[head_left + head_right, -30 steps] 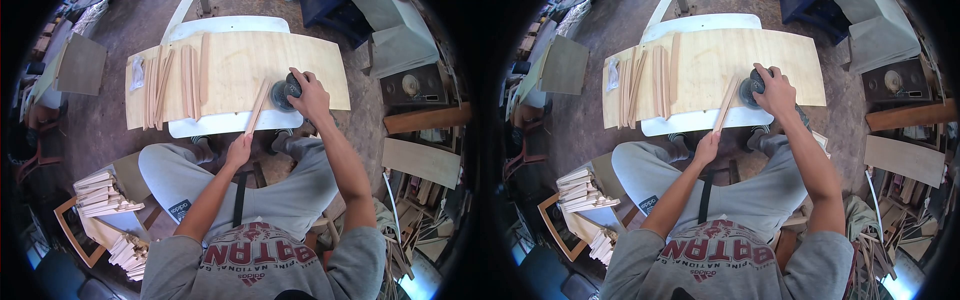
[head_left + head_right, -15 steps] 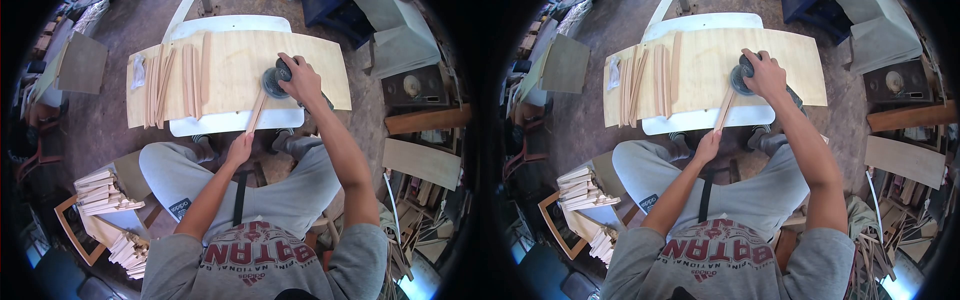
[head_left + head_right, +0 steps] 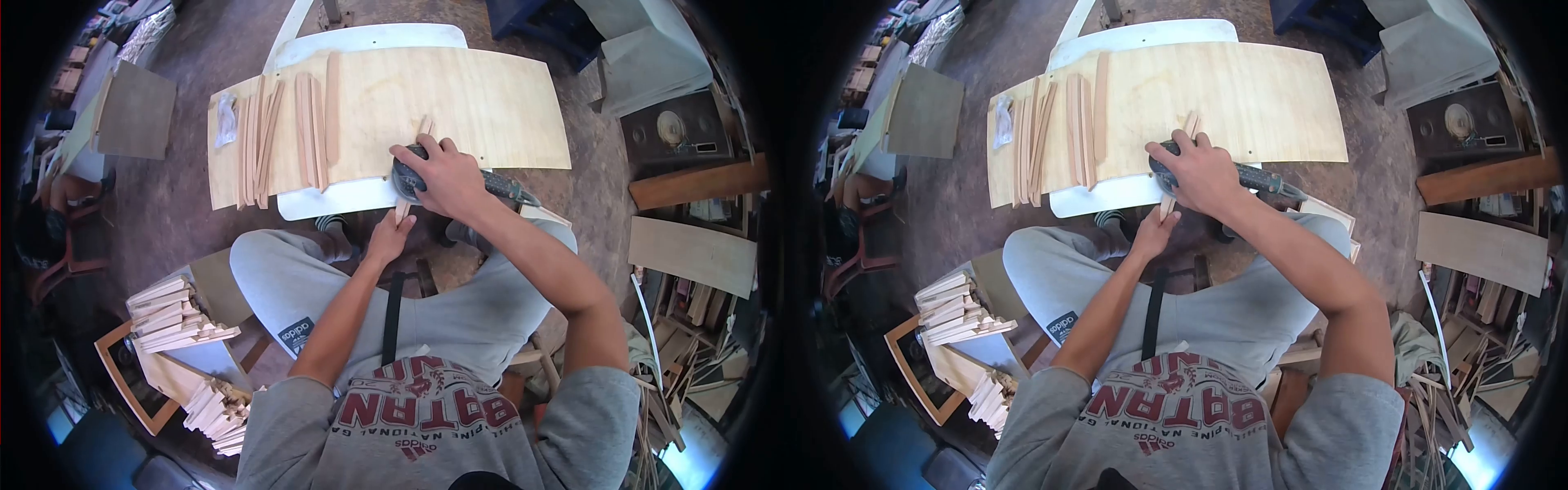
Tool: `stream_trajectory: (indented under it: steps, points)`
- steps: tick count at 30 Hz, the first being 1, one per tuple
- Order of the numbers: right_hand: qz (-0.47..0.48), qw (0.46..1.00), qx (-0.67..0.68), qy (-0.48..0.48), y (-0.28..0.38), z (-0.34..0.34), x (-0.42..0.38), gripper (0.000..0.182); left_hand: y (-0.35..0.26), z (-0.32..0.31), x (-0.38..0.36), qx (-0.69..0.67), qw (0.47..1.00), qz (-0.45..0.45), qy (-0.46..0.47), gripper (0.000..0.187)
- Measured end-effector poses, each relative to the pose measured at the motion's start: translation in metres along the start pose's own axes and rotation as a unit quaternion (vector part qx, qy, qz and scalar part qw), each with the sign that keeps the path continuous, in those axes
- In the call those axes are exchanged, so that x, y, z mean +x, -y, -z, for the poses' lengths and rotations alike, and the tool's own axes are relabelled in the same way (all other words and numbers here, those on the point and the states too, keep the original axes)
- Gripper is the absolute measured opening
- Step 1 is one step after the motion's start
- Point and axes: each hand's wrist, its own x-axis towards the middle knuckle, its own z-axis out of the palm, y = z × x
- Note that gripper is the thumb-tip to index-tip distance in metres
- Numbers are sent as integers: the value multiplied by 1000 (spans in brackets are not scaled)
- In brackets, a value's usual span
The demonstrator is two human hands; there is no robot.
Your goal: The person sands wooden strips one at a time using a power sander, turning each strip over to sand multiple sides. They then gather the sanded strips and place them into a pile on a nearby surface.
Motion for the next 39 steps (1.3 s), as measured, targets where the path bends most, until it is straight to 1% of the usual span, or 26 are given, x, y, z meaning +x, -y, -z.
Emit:
stream_trajectory:
  steps: [4,7,8,10,11,12,13,14,15,16,17,18,19,20,21,23,26,27,30,33,34,35,36,37,38,39]
  points:
    - [-68,996,-5,-60,-31,-4,36,79,-4,8,-5,-1,999,43,20,52]
    - [-158,983,-14,-90,-87,3,76,76,-1,16,1,-8,1000,18,14,54]
    - [-195,976,10,-101,-103,9,81,77,-1,17,4,-92,992,71,46,55]
    - [-247,962,-7,-118,-130,4,81,79,-4,21,6,-256,945,175,104,58]
    - [-270,956,-14,-113,-138,3,76,79,-6,25,4,-319,915,215,122,70]
    - [-294,950,-21,-106,-142,1,71,79,-1,32,7,-182,956,191,128,72]
    - [-293,950,-23,-106,-144,-1,65,78,9,42,11,-42,976,165,133,74]
    - [-294,950,-25,-106,-146,-3,56,77,17,50,15,99,976,135,137,77]
    - [-296,949,-28,-107,-147,-4,49,76,-7,71,8,133,973,140,124,81]
    - [-297,948,-31,-108,-147,-4,42,76,-17,83,14,185,971,127,83,64]
    - [-296,948,-33,-110,-145,-5,36,76,-34,88,17,263,963,48,-24,46]
    - [-296,948,-34,-111,-144,-6,32,77,-50,92,21,335,933,-32,-130,31]
    - [-294,949,-32,-111,-144,-8,30,77,-64,96,29,308,926,-154,-155,24]
    - [-292,949,-30,-111,-144,-9,27,78,-75,98,41,277,904,-274,-176,24]
    - [-290,950,-29,-113,-143,-10,25,78,-70,99,60,353,866,-318,-156,25]
    - [-294,949,-26,-109,-143,-9,21,79,-53,104,101,494,765,-397,-114,27]
    - [-306,946,-23,-105,-147,-4,16,80,-65,128,124,536,739,-407,-22,22]
    - [-311,945,-21,-102,-148,-4,13,80,-75,137,122,540,694,-473,-57,25]
    - [-315,942,-19,-110,-154,-7,10,80,-113,146,100,495,821,-276,59,27]
    - [-318,940,-16,-121,-156,-6,8,80,-89,139,83,276,946,-169,24,34]
    - [-311,942,-12,-123,-155,-5,10,79,-47,119,91,182,975,-132,6,38]
    - [-304,944,-8,-125,-154,-4,10,79,-53,106,68,-5,999,-23,48,37]
    - [-298,947,-5,-124,-150,-5,8,78,-45,89,55,-125,989,43,67,32]
    - [-281,952,2,-120,-145,-5,7,78,-36,74,42,-195,972,87,96,24]
    - [-263,958,9,-116,-140,-4,6,78,-25,57,30,-222,964,100,103,20]
    - [-244,963,15,-111,-134,-4,5,78,-30,42,12,-274,947,146,81,24]
